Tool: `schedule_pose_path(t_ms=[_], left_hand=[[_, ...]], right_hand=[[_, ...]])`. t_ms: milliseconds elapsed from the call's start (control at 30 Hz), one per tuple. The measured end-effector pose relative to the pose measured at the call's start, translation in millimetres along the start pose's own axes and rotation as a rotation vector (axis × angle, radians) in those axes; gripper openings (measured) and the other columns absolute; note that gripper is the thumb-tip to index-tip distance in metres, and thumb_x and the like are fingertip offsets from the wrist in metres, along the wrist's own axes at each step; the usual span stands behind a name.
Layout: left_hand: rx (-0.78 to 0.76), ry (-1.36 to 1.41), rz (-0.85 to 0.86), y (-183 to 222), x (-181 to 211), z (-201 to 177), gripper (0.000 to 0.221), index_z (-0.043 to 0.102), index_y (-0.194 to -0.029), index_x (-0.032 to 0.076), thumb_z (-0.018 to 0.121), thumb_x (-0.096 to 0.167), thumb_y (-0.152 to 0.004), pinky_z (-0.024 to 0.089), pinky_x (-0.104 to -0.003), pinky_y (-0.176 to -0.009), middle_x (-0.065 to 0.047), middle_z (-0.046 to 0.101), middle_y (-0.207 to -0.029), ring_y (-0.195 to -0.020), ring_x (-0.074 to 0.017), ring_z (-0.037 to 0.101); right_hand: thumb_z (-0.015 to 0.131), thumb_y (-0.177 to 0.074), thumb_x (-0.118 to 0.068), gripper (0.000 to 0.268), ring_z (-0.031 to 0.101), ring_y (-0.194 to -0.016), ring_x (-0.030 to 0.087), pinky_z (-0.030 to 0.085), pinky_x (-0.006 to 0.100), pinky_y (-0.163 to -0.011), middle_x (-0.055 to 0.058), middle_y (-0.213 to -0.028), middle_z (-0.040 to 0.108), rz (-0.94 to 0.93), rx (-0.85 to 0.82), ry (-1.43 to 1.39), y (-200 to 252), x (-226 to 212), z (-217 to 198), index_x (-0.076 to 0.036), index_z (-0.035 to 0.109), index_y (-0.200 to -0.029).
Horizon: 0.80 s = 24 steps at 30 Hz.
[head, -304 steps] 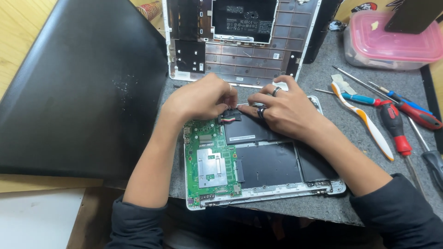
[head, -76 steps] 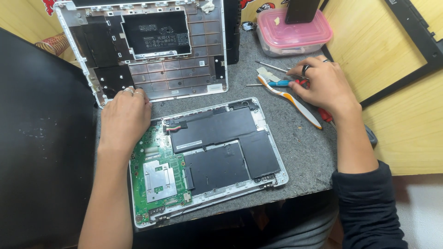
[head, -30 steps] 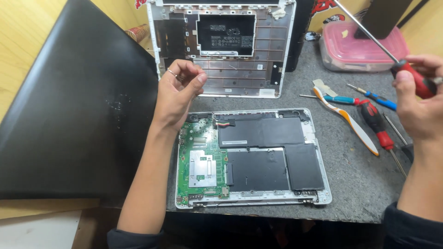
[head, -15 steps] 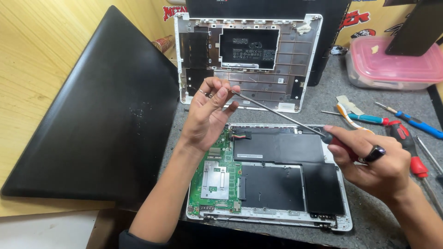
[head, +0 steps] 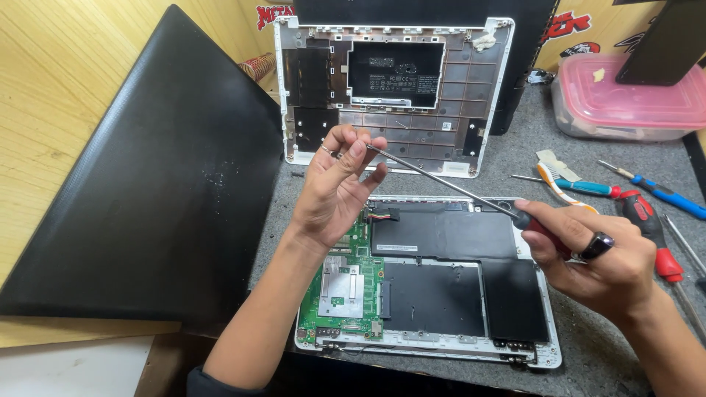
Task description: Replacing a laptop battery by unscrewing internal components and installing a new battery module.
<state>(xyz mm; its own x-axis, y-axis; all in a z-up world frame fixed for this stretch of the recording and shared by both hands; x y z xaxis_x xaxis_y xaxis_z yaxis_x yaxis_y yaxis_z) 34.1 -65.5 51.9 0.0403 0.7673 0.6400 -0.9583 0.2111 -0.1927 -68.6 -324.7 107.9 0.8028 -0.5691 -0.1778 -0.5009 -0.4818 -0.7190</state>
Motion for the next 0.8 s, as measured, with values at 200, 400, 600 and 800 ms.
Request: schedule_pose_path(t_ms=[200,400,600,800], left_hand=[[0.029,-0.050,0.002,-0.6,-3.8,-3.2,0.019,0.057,-0.101,0.017,0.074,0.012,-0.095,0.055,-0.034,-0.088,-0.001,0.060,-0.105,-0.116,-0.0190,0.063],[0.087,-0.164,0.091,-2.1,-3.0,-11.2,0.019,0.057,-0.099,0.016,0.075,0.013,-0.094,0.054,-0.032,-0.087,-0.002,0.063,-0.107,-0.117,-0.0207,0.065],[0.011,-0.214,0.148,0.6,6.1,0.7,0.018,0.057,-0.105,0.013,0.073,0.010,-0.097,0.054,-0.033,-0.089,-0.005,0.061,-0.109,-0.112,-0.0221,0.067],[-0.016,-0.076,-0.002,-1.3,-5.8,6.0,0.038,0.057,-0.122,0.009,0.072,0.032,-0.096,0.053,-0.035,-0.091,-0.012,0.064,-0.121,-0.120,-0.0275,0.063]], right_hand=[[0.063,-0.100,-0.008,0.027,0.060,-0.065,0.025,0.054,0.036,-0.069,0.016,-0.086,0.069,0.028,-0.019,0.008,0.2,2.7,0.8,0.007,0.070,-0.121],[0.066,-0.101,-0.010,0.025,0.068,-0.072,0.026,0.057,0.036,-0.069,0.017,-0.092,0.073,-0.088,0.007,0.091,1.6,-7.3,-0.5,0.005,0.069,-0.121],[0.067,-0.101,-0.013,0.028,0.070,-0.072,0.024,0.053,0.034,-0.064,0.016,-0.091,0.074,-0.098,0.005,0.137,-0.4,-13.5,-2.0,0.005,0.069,-0.122],[0.069,-0.102,-0.009,0.023,0.064,-0.070,0.026,0.053,0.035,-0.071,0.016,-0.089,0.072,0.094,0.020,0.089,9.0,9.2,-6.6,0.004,0.074,-0.121]])
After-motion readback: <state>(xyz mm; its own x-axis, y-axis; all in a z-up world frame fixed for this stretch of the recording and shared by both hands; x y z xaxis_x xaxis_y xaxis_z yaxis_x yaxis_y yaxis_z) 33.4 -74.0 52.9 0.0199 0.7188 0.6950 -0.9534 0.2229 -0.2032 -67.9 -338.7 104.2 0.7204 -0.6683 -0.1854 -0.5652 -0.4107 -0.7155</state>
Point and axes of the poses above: each hand's wrist, its own y-axis away from the middle knuckle, its own z-axis out of the palm, x = y × z, the point moved 9 cm from there along -y, towards the middle knuckle
